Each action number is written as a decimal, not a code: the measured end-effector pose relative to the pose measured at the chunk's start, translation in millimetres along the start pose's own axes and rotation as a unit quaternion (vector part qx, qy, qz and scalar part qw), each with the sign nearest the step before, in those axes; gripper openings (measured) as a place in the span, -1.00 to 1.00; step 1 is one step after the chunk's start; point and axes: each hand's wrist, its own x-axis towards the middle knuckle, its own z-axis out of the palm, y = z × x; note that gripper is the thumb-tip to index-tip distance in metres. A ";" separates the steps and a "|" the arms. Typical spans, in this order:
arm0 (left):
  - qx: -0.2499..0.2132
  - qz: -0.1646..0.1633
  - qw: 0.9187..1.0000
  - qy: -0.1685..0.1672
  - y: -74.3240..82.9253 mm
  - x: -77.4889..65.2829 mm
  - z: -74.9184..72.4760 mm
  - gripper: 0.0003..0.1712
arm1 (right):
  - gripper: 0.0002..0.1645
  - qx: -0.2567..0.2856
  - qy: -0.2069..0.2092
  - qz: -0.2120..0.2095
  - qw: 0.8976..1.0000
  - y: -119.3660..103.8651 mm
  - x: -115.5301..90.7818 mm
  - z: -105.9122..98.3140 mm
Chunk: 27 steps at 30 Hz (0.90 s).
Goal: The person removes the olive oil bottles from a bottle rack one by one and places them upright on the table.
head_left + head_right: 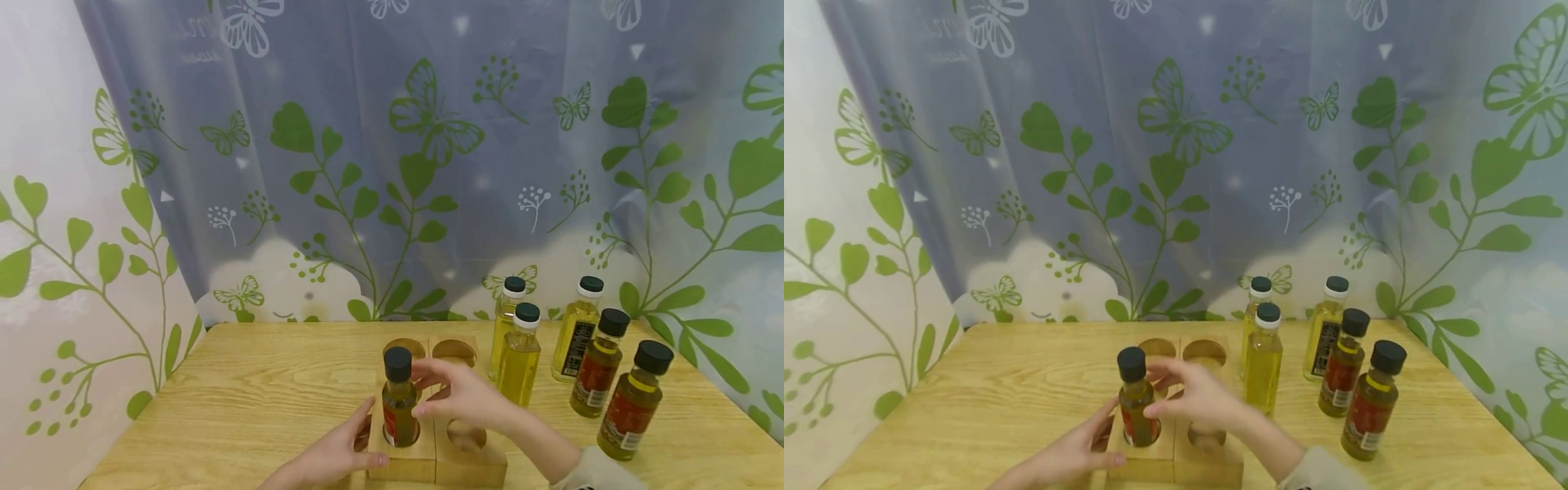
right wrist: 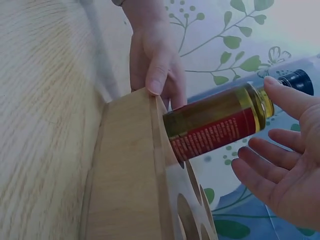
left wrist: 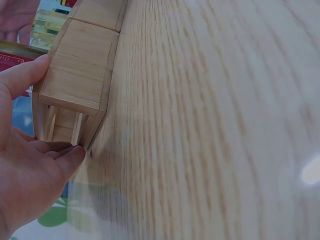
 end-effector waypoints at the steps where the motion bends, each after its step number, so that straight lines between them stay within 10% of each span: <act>1: 0.000 0.002 1.000 -0.001 -0.2 0.2 -0.1 0.13 | -0.31 0.002 -0.001 -0.001 1.000 0.2 1.1 2.1; 27: 0.006 0.002 1.000 -0.007 -0.2 0.4 -0.5 0.12 | -0.42 -0.013 0.002 0.031 0.999 -0.3 9.2 17.2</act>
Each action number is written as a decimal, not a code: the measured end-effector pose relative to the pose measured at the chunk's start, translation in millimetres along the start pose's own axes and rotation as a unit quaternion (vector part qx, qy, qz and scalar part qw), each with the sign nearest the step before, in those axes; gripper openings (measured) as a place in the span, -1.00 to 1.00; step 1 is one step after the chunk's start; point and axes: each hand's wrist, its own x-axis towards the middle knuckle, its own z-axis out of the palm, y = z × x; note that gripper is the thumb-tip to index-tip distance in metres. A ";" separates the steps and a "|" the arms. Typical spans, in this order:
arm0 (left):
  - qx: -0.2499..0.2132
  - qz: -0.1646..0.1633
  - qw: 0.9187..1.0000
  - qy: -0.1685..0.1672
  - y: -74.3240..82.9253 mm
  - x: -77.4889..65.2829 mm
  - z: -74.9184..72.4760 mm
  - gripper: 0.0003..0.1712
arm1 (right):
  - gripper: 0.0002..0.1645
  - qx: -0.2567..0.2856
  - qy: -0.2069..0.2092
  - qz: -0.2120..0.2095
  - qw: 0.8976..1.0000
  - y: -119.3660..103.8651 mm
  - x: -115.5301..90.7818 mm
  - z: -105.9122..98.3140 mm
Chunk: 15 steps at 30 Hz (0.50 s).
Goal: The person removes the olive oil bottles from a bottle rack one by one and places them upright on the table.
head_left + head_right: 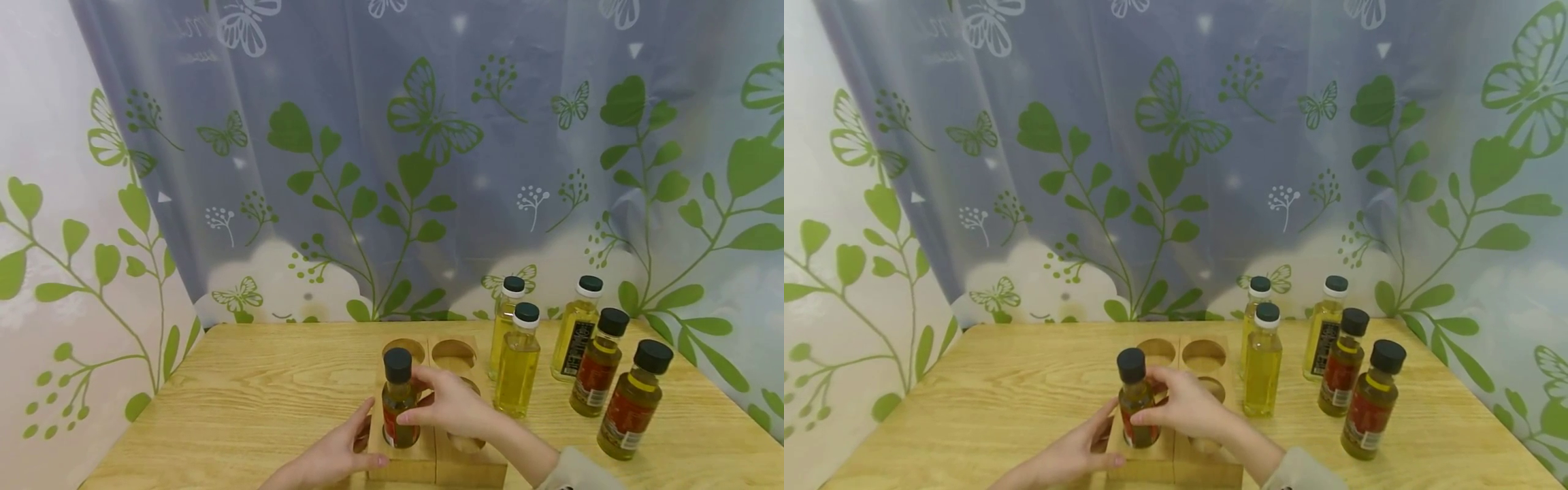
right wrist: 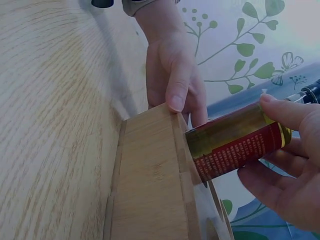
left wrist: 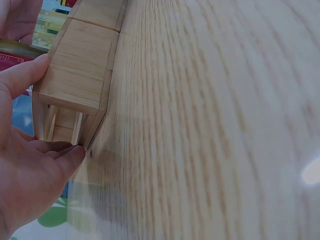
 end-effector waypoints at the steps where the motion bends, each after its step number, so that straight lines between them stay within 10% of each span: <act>1: 0.000 0.001 1.000 0.000 -0.1 0.0 0.0 0.12 | -0.43 -0.004 0.000 0.002 1.000 -0.1 0.1 -0.3; 15: -0.007 0.000 1.000 0.000 -0.6 -0.1 0.3 0.13 | -0.48 -0.023 0.001 -0.009 1.000 -5.2 -1.4 -7.6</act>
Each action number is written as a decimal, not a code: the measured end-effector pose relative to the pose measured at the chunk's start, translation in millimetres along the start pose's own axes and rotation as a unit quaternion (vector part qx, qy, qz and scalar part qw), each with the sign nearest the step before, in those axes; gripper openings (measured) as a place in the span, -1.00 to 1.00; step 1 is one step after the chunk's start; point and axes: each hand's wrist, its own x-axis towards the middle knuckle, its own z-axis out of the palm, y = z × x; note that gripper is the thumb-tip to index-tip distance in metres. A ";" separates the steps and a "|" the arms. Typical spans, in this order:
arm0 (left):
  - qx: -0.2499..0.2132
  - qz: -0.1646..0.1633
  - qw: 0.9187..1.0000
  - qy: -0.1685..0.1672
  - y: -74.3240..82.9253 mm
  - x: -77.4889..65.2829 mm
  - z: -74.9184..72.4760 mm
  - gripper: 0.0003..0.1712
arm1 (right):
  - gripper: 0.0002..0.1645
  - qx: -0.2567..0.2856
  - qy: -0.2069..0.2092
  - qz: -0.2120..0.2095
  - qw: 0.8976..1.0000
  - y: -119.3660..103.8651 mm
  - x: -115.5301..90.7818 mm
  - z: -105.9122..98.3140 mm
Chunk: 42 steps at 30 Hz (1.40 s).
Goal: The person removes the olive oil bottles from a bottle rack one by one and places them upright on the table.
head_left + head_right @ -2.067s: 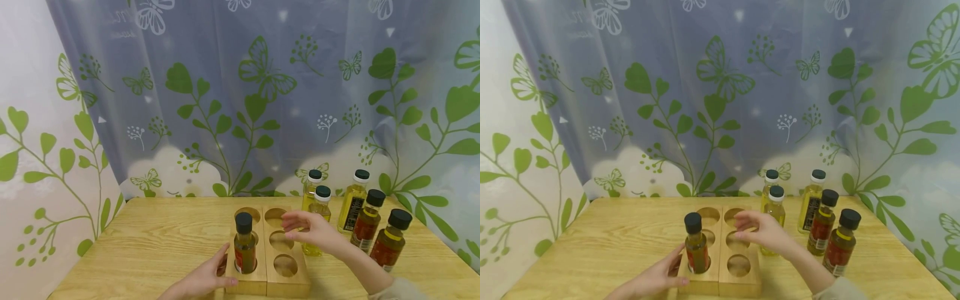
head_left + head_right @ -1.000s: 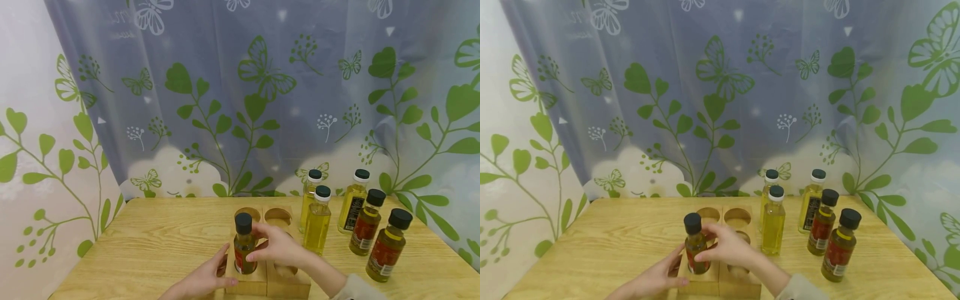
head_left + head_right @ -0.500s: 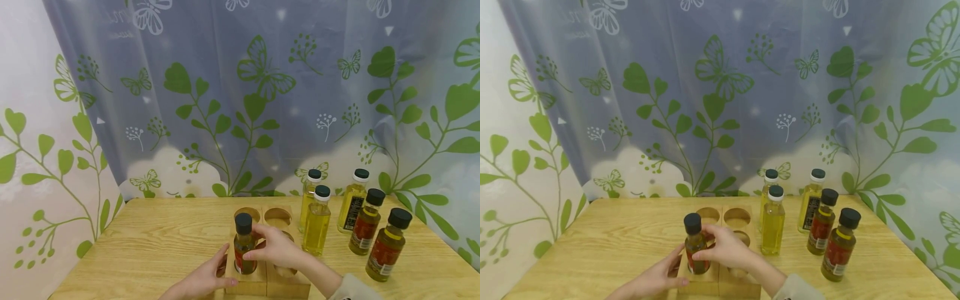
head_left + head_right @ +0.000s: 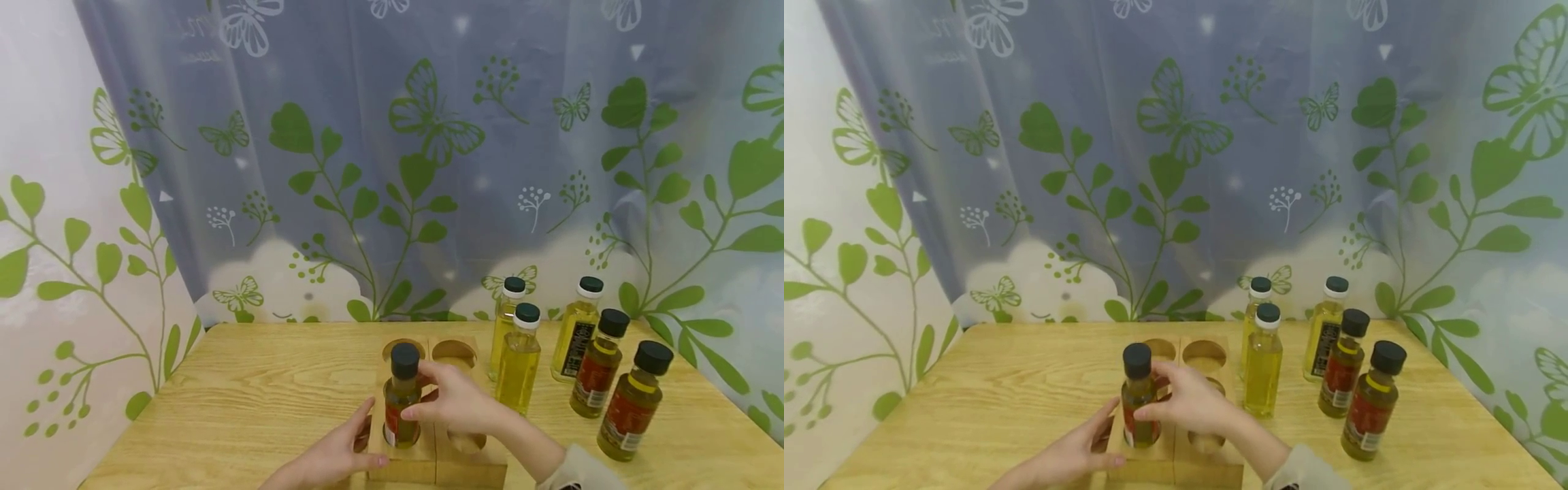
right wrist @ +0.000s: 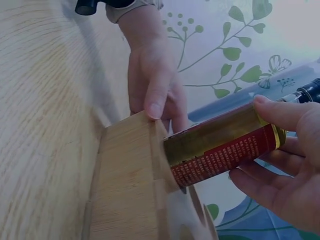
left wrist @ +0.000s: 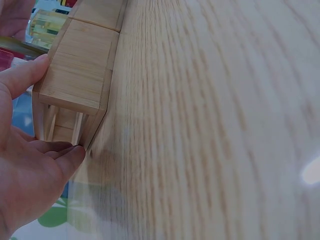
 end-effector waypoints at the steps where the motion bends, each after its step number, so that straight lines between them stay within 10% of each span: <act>1: 0.002 -0.003 1.000 0.003 -0.1 0.1 0.1 0.13 | -0.47 0.002 0.002 -0.002 1.000 -1.6 0.0 -1.4; 42: 0.020 0.024 1.000 0.004 1.5 -2.6 0.3 0.15 | -0.29 -0.060 0.091 0.081 0.991 -19.4 -62.0 -95.0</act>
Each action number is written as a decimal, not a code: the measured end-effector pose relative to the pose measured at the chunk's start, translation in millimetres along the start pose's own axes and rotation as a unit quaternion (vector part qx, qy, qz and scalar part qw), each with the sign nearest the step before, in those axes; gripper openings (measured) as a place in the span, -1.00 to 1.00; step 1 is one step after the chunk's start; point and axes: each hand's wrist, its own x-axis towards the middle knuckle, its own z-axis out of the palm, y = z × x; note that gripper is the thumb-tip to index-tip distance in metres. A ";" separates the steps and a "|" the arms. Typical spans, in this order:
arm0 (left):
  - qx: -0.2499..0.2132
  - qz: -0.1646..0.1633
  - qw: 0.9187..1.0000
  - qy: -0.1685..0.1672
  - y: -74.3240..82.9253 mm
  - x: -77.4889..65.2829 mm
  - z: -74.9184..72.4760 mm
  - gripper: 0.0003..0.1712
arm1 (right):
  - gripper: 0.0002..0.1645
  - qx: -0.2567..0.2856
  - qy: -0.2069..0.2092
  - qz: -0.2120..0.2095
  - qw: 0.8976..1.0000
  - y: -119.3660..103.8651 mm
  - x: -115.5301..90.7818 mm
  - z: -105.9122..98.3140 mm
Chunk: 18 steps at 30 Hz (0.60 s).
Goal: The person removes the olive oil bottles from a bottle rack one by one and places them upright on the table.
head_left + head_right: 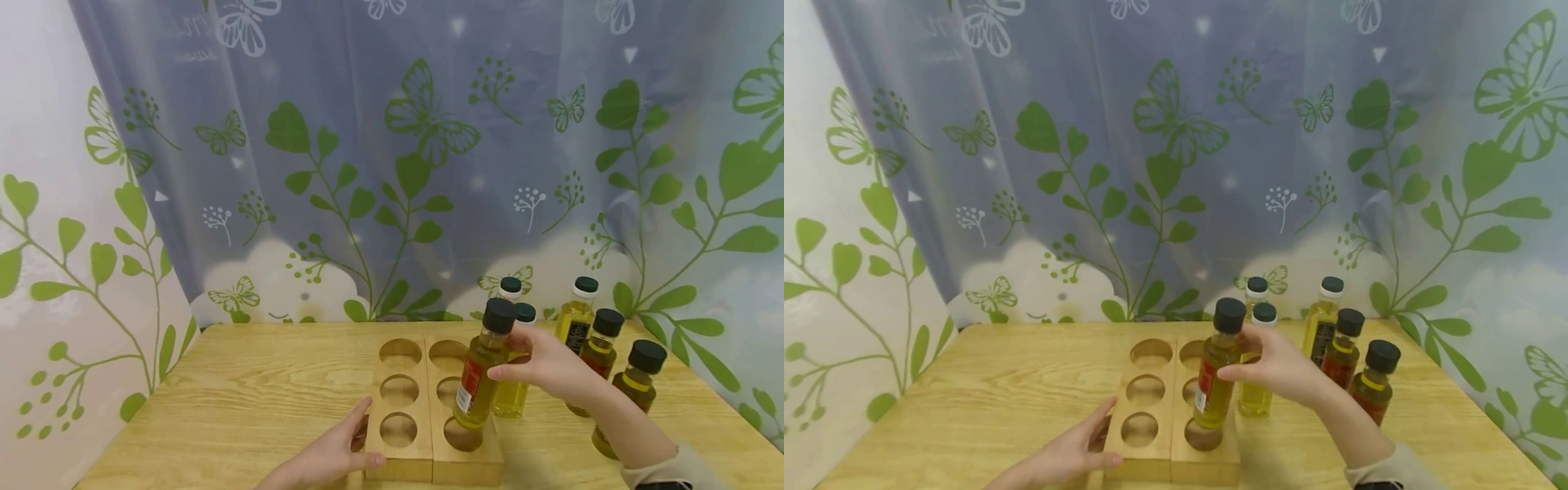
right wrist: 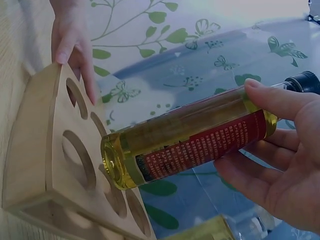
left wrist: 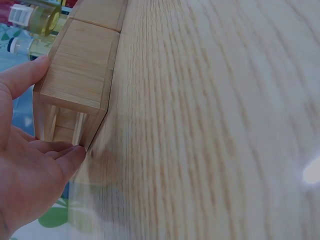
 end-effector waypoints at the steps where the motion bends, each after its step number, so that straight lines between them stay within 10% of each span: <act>1: 0.001 -0.001 1.000 -0.001 0.1 0.1 0.0 0.15 | -0.30 -0.009 0.005 0.006 1.000 1.8 -2.2 -2.1; 18: 0.001 -0.005 1.000 0.000 0.4 0.1 0.1 0.15 | -0.20 -0.060 0.028 0.076 0.995 41.0 -31.6 -26.5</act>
